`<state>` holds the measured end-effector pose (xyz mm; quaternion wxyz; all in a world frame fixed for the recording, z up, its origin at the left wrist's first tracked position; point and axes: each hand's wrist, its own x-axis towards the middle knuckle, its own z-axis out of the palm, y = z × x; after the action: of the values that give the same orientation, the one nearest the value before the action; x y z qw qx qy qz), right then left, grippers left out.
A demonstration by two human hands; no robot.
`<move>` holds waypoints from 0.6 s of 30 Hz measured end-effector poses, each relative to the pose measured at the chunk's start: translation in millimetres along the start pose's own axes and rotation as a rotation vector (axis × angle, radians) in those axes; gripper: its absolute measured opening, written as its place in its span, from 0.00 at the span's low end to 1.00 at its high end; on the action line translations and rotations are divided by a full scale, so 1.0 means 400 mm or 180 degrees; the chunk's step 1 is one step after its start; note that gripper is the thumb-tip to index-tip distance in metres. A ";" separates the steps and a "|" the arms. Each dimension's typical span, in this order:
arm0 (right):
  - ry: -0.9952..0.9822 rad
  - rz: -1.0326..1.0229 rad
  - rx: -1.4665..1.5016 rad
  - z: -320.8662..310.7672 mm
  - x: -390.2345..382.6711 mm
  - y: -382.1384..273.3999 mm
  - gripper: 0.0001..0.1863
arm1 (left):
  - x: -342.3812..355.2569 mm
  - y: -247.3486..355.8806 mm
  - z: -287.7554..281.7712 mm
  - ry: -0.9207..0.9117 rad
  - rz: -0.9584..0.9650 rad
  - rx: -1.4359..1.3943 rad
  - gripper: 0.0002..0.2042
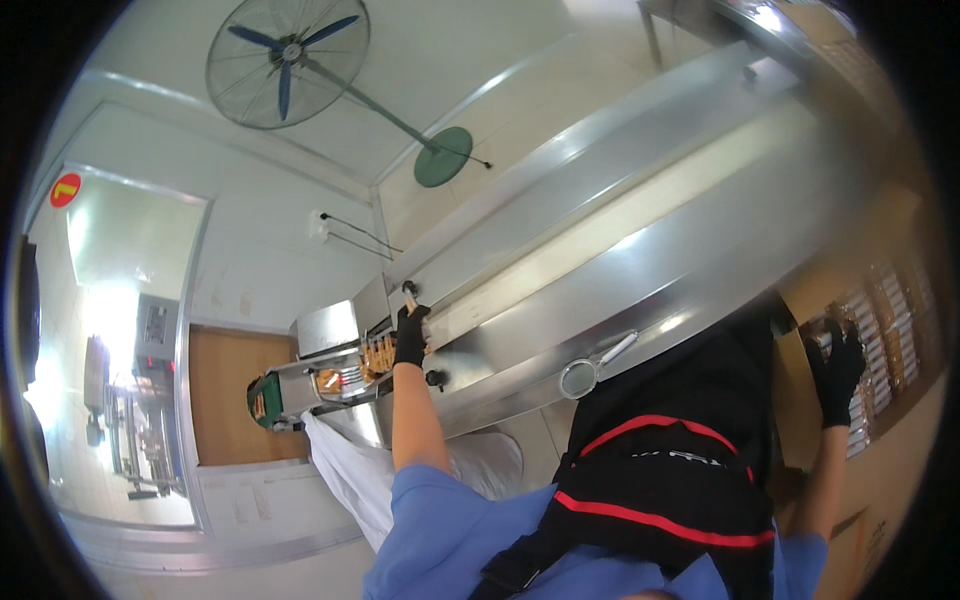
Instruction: The person collects stacks of individually wrapped snack bars from a conveyor belt and places them into cardboard boxes. The person repeatedly picks up batches of snack bars and arranges them in rows inside the boxes.
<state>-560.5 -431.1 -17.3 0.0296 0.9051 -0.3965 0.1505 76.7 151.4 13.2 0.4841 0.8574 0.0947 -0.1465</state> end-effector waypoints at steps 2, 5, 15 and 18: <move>0.0006 0.0082 0.0071 -0.004 -0.008 0.004 0.29 | -0.043 0.059 0.061 -0.0923 -0.0462 -0.1648 0.21; 0.0454 -0.0022 -0.0092 -0.035 -0.022 -0.027 0.27 | -0.271 0.253 0.228 -0.2671 -0.0368 -0.2221 0.35; 0.0026 0.0570 -0.0032 -0.122 0.009 -0.099 0.29 | -0.812 0.428 0.958 -0.4736 0.1178 -0.0921 0.31; -0.0086 0.0635 0.0151 -0.133 0.003 -0.099 0.32 | -0.958 0.482 1.098 -0.3735 0.3671 -0.0259 0.33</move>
<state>-543.9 -395.7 36.3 -0.0123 0.8636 -0.4813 0.1498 -294.6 -332.2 85.1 0.4848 0.5372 -0.6237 -0.2956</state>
